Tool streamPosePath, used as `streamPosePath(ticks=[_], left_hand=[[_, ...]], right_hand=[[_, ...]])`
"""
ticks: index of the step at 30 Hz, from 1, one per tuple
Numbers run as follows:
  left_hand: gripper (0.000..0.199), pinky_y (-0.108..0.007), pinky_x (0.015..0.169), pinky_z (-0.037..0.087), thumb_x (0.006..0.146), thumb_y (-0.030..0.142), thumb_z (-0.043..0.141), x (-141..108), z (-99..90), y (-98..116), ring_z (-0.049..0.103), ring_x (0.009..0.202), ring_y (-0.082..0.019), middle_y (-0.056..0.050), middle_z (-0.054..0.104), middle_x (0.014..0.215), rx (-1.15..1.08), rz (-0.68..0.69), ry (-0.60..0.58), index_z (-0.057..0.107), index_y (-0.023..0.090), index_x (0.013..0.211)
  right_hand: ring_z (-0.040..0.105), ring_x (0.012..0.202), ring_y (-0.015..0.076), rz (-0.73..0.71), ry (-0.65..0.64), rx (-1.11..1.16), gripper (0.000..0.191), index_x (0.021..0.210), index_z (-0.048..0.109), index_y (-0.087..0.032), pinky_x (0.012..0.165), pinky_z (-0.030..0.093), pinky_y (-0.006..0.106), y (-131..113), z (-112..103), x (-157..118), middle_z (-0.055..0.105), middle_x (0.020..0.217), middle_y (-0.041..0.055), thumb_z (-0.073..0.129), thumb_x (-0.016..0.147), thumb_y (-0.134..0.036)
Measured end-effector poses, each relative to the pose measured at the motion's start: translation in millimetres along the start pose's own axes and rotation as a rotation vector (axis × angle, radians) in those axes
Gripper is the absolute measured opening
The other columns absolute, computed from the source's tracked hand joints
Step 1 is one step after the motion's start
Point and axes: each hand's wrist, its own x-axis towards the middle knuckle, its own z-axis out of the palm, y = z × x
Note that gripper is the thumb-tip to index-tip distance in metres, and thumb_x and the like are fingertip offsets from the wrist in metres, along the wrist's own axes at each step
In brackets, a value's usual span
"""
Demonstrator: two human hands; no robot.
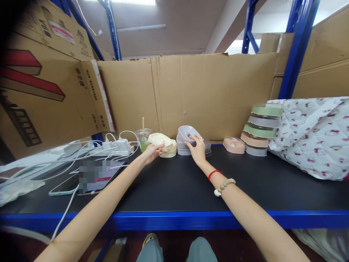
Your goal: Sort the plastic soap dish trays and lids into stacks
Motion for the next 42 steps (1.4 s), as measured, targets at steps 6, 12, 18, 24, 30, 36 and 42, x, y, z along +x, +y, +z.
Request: streamPosePath(ticks=[6, 12, 18, 24, 30, 36, 42], left_hand=[[0.016, -0.014, 0.035, 0.037, 0.081, 0.022, 0.060, -1.8, 4.4, -5.1, 0.048, 0.034, -0.004, -0.001, 0.058, 0.061, 0.161, 0.087, 0.127, 0.056, 0.009, 0.090], [0.011, -0.015, 0.035, 0.027, 0.086, 0.018, 0.051, -4.7, 7.5, -3.2, 0.034, 0.032, -0.002, 0.008, 0.039, 0.046, 0.282, 0.107, 0.235, 0.058, 0.011, 0.081], [0.029, -0.027, 0.085, 0.044, 0.068, 0.022, 0.072, 6.3, -6.5, -11.9, 0.059, 0.093, -0.017, -0.007, 0.065, 0.096, 0.556, 0.286, 0.267, 0.064, 0.014, 0.095], [0.058, -0.038, 0.101, 0.033, 0.074, 0.034, 0.066, 8.6, -7.6, -14.4, 0.046, 0.117, -0.028, -0.012, 0.056, 0.125, 0.772, 0.256, 0.301, 0.051, 0.019, 0.127], [0.055, -0.041, 0.103, 0.027, 0.085, 0.039, 0.048, 5.7, -5.5, -13.6, 0.041, 0.119, -0.029, -0.012, 0.054, 0.128, 0.949, 0.207, 0.245, 0.044, 0.018, 0.135], [0.051, -0.042, 0.100, 0.031, 0.086, 0.038, 0.044, 8.2, -6.5, -19.3, 0.043, 0.117, -0.031, -0.012, 0.051, 0.132, 0.991, 0.205, 0.168, 0.047, 0.017, 0.132], [0.034, -0.039, 0.096, 0.033, 0.087, 0.033, 0.044, 13.5, -10.5, -15.2, 0.046, 0.112, -0.027, -0.011, 0.057, 0.122, 1.020, 0.183, 0.150, 0.058, 0.020, 0.115]], right_hand=[[0.047, 0.117, 0.0294, -0.075, -0.100, -0.058, 0.034, 0.100, 0.064, -0.019, 0.099, 0.037, 0.050, 9.1, 2.2, -0.4, 0.051, 0.119, 0.0149, 0.054, 0.076, -0.041], [0.042, 0.122, 0.0297, -0.158, -0.133, -0.147, 0.044, 0.113, 0.057, -0.016, 0.102, 0.033, 0.051, 8.8, 3.6, -2.0, 0.043, 0.128, 0.0184, 0.048, 0.079, -0.042], [0.048, 0.115, 0.0310, -0.219, -0.102, -0.184, 0.048, 0.101, 0.062, -0.017, 0.094, 0.041, 0.051, 9.8, 3.5, -2.1, 0.048, 0.120, 0.0186, 0.045, 0.080, -0.056], [0.049, 0.115, 0.0319, -0.221, -0.096, -0.210, 0.053, 0.107, 0.061, -0.020, 0.088, 0.047, 0.050, 9.1, 6.0, -3.9, 0.047, 0.123, 0.0168, 0.042, 0.080, -0.062], [0.048, 0.115, 0.0356, -0.210, -0.097, -0.253, 0.065, 0.106, 0.061, -0.019, 0.089, 0.046, 0.053, -6.8, 7.0, -4.8, 0.047, 0.122, 0.0199, 0.033, 0.078, -0.071], [0.056, 0.103, 0.0328, -0.157, -0.115, -0.278, 0.075, 0.097, 0.062, -0.015, 0.073, 0.054, 0.046, -15.2, 8.3, -3.0, 0.050, 0.116, 0.0218, 0.036, 0.070, -0.080], [0.058, 0.095, 0.0274, -0.224, -0.060, -0.274, 0.055, 0.085, 0.064, -0.021, 0.076, 0.051, 0.044, -7.4, 11.8, -1.2, 0.057, 0.101, 0.0125, 0.041, 0.077, -0.071]])
